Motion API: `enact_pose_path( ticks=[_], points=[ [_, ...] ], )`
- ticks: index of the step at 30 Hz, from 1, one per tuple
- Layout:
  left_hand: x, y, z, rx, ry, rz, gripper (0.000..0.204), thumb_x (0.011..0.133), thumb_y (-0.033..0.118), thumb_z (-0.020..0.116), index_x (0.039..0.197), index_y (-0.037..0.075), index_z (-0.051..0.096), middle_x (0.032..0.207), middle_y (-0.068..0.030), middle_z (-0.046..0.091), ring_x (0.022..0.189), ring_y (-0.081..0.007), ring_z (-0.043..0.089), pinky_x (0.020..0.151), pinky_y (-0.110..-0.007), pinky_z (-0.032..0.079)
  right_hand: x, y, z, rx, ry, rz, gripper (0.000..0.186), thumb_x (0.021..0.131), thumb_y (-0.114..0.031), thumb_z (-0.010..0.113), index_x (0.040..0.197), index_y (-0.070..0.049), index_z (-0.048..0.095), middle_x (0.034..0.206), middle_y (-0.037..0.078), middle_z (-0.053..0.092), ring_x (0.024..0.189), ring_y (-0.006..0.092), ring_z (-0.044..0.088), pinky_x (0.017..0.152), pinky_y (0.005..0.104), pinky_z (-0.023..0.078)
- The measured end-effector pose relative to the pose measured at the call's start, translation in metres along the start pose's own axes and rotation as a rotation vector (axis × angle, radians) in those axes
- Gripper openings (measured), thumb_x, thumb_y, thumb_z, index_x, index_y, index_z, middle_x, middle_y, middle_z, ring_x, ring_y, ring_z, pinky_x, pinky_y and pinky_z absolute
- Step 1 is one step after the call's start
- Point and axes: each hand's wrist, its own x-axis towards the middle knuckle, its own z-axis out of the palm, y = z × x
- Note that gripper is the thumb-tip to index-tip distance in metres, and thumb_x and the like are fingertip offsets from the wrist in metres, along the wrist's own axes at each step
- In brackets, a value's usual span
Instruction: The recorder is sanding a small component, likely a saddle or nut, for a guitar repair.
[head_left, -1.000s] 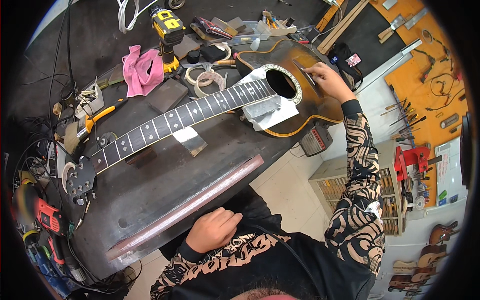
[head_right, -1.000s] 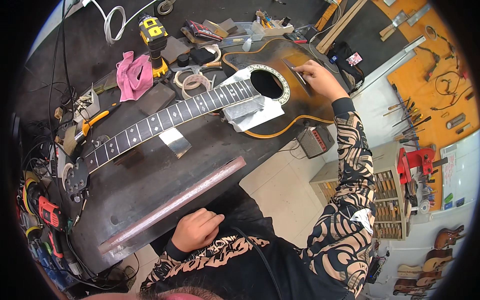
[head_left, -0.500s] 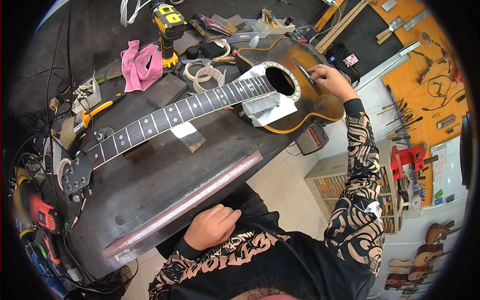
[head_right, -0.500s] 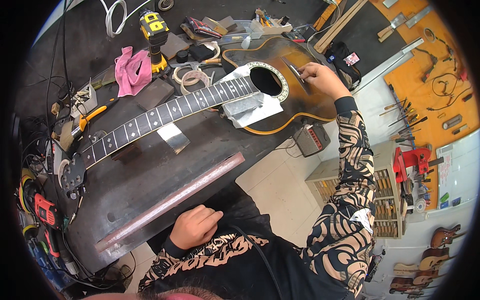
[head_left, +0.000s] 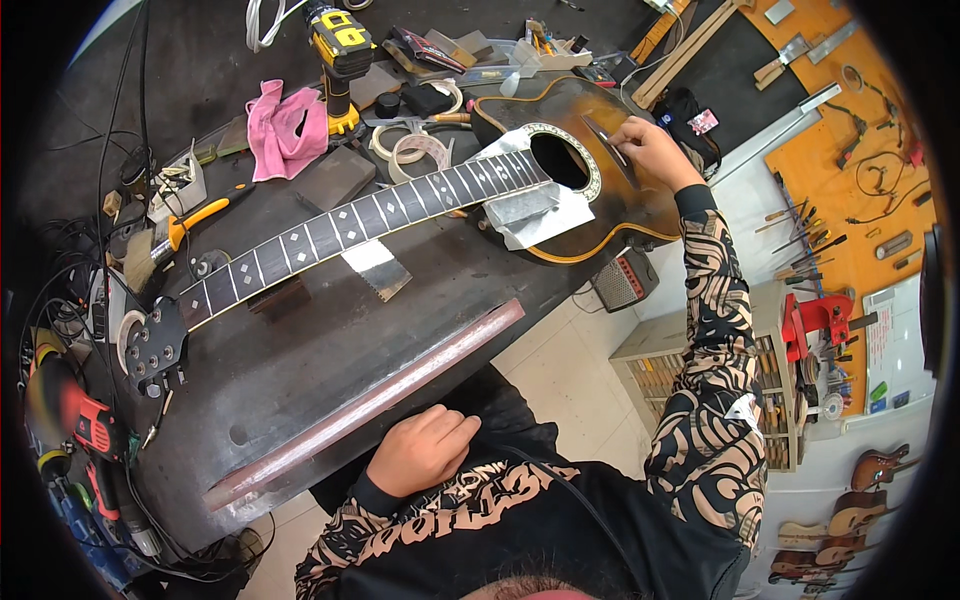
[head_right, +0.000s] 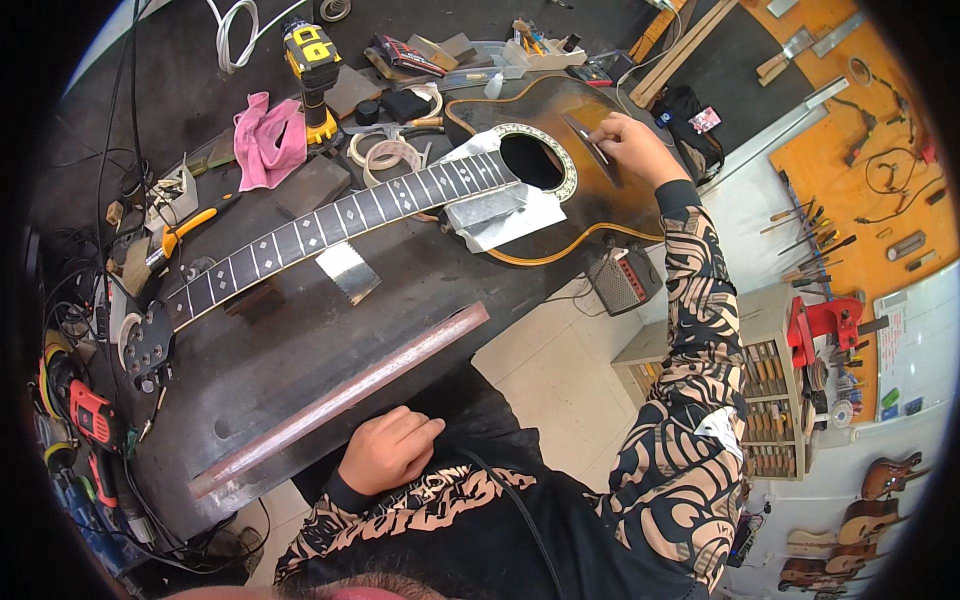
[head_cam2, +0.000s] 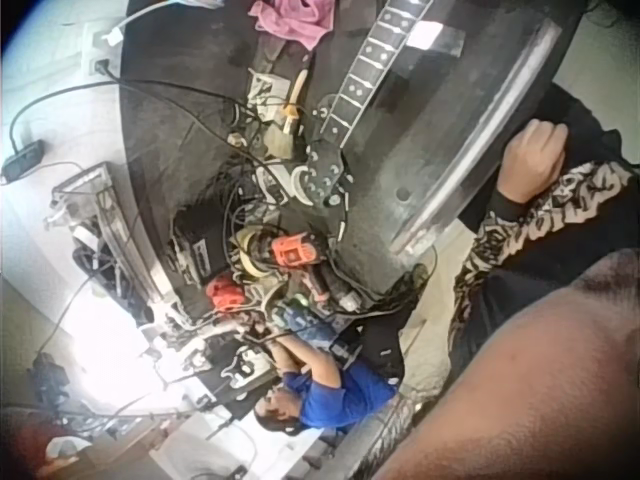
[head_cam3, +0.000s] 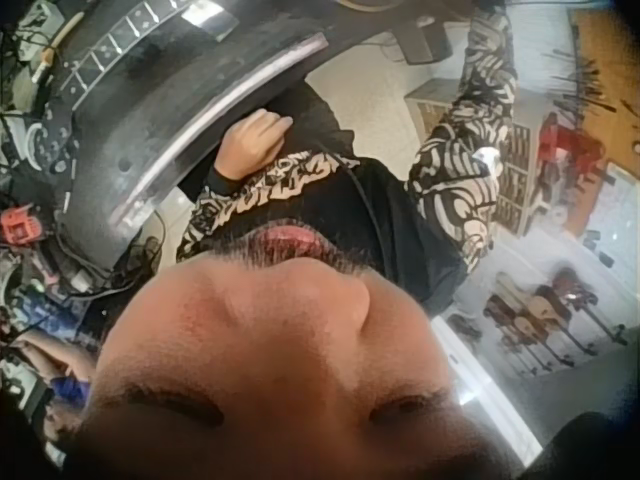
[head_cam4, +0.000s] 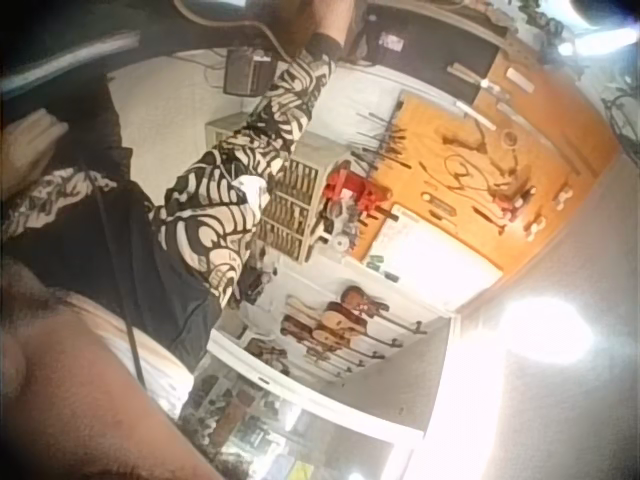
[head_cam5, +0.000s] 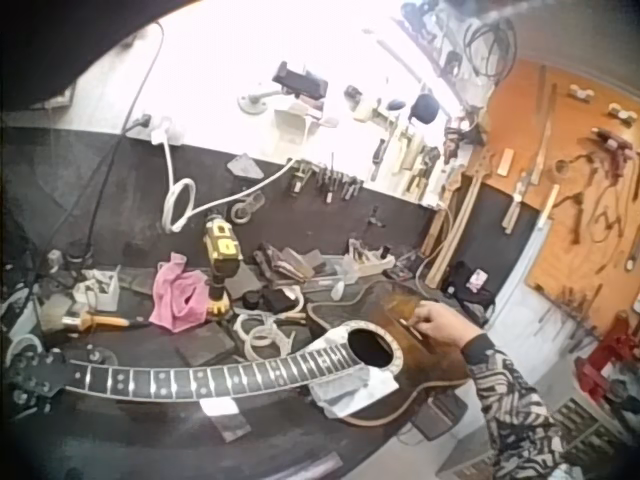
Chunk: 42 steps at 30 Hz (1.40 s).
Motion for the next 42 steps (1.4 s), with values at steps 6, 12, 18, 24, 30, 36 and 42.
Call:
enact_pose_path(
  ticks=[6, 12, 18, 24, 30, 36, 42],
  points=[
    [0.0, 0.0, 0.001, 0.005, 0.001, -0.003, 0.032, 0.092, 0.006, 0.086, 0.122, 0.003, 0.077, 0.102, -0.0063, 0.07, 0.093, -0.0253, 0.072, 0.078, -0.038, 0.062, 0.008, -0.008, 0.001, 0.006, -0.022, 0.04, 0.022, 0.106, -0.01, 0.077, 0.124, -0.002, 0.087, 0.118, 0.012, 0.075, 0.108, 0.0296, 0.077, 0.099, 0.0389, 0.06],
    [0.0, 0.0, 0.002, 0.007, -0.01, 0.002, 0.032, 0.092, 0.006, 0.086, 0.123, 0.003, 0.077, 0.101, -0.0064, 0.069, 0.092, -0.0253, 0.072, 0.078, -0.038, 0.062, 0.007, -0.021, 0.007, -0.206, 0.045, 0.267, 0.027, 0.103, -0.027, 0.08, 0.115, -0.004, 0.087, 0.112, 0.019, 0.086, 0.103, 0.0394, 0.082, 0.097, 0.0486, 0.064],
    [0.001, 0.001, 0.001, 0.009, -0.022, -0.001, 0.033, 0.091, 0.005, 0.086, 0.123, 0.003, 0.077, 0.1, -0.0062, 0.068, 0.092, -0.0252, 0.071, 0.078, -0.038, 0.062, 0.018, -0.037, 0.014, -0.376, 0.107, 0.366, 0.027, 0.099, -0.027, 0.076, 0.108, -0.006, 0.089, 0.109, 0.024, 0.086, 0.104, 0.0461, 0.083, 0.097, 0.0539, 0.066],
    [0.001, 0.001, 0.001, 0.017, -0.02, -0.011, 0.035, 0.09, 0.005, 0.086, 0.123, 0.003, 0.077, 0.1, -0.006, 0.069, 0.092, -0.0251, 0.071, 0.077, -0.038, 0.062, 0.023, -0.034, 0.021, -0.564, 0.107, 0.301, 0.027, 0.097, -0.025, 0.076, 0.103, -0.002, 0.089, 0.107, 0.026, 0.086, 0.104, 0.0474, 0.083, 0.097, 0.0566, 0.066],
    [0.001, 0.002, 0.003, 0.029, -0.025, -0.028, 0.039, 0.087, 0.004, 0.087, 0.125, 0.004, 0.079, 0.104, -0.007, 0.073, 0.092, -0.0261, 0.073, 0.075, -0.039, 0.062, 0.013, -0.028, 0.023, -0.464, 0.194, 0.272, 0.026, 0.098, -0.027, 0.077, 0.101, -0.002, 0.086, 0.104, 0.026, 0.085, 0.102, 0.0472, 0.083, 0.094, 0.0558, 0.066],
    [0.012, 0.007, 0.005, 0.004, -0.057, -0.054, 0.036, 0.086, 0.0, 0.086, 0.122, 0.004, 0.082, 0.101, -0.0092, 0.076, 0.089, -0.028, 0.075, 0.072, -0.039, 0.061, -0.059, -0.072, -0.025, 0.154, 0.526, 0.189, 0.014, 0.105, -0.014, 0.076, 0.107, 0.0, 0.077, 0.096, 0.015, 0.08, 0.089, 0.032, 0.079, 0.085, 0.0432, 0.062],
    [0.043, 0.026, -0.008, -0.792, 0.033, -0.497, 0.024, 0.111, -0.001, 0.072, 0.134, -0.004, 0.078, 0.119, -0.0151, 0.08, 0.102, -0.0227, 0.079, 0.087, -0.036, 0.064, -0.149, -0.214, 0.059, 0.863, 0.111, -0.337, 0.002, 0.104, -0.005, 0.072, 0.106, -0.005, 0.071, 0.118, 0.01, 0.075, 0.113, 0.0237, 0.073, 0.103, 0.0393, 0.058]
  ],
)
